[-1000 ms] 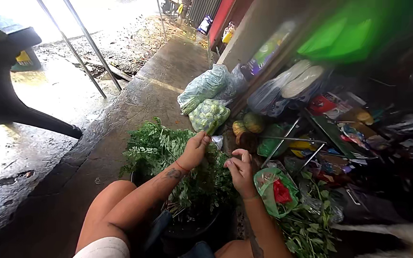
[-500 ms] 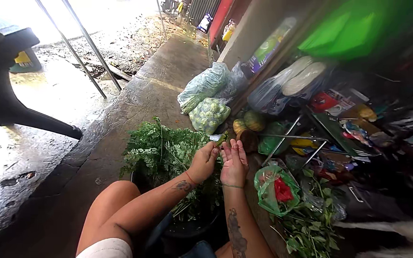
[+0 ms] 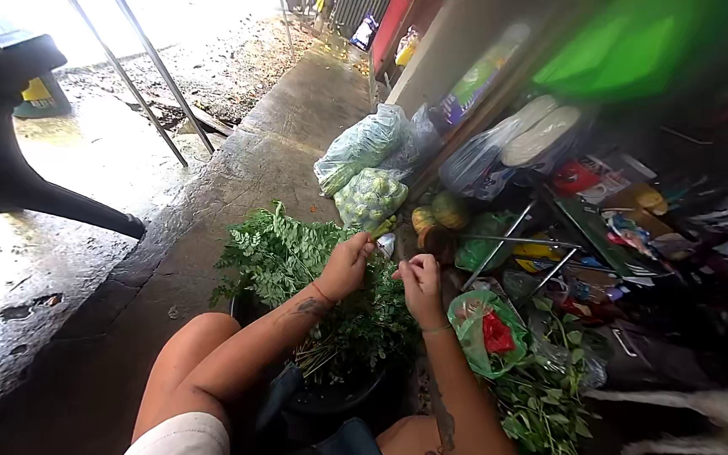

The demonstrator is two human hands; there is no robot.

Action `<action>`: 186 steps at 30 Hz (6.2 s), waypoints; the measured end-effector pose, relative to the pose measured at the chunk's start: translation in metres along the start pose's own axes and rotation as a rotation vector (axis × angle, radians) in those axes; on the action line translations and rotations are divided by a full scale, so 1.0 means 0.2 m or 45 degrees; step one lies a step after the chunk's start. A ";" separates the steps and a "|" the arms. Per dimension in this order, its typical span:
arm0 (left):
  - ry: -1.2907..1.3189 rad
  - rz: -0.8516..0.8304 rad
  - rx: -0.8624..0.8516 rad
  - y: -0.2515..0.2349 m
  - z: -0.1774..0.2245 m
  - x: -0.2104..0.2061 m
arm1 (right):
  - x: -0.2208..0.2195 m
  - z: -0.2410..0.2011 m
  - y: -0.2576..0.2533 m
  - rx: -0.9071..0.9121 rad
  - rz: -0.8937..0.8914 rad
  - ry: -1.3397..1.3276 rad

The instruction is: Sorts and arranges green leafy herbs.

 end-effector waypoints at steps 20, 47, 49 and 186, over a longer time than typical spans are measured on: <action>-0.144 -0.218 0.037 0.08 0.05 -0.19 | -0.07 -0.15 0.08 -0.233 0.285 -0.986; 0.326 0.081 0.111 0.10 0.03 -0.24 | -0.18 0.08 0.02 -0.623 0.388 -1.665; 0.196 0.038 0.210 0.10 0.01 -0.23 | -0.15 0.05 0.04 -0.461 0.450 -1.542; -0.598 0.361 0.478 0.06 -0.34 1.02 | -1.67 0.90 1.18 -1.958 -1.130 -0.071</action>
Point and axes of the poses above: each hand's wrist, its own y-axis away from the middle knuckle, its own x-axis out of the back of the hand, z = x × y, the point moved 9 cm from there along -y, towards the middle knuckle, and after that the axes turned 13 degrees about -x, right-handed, at the moved point
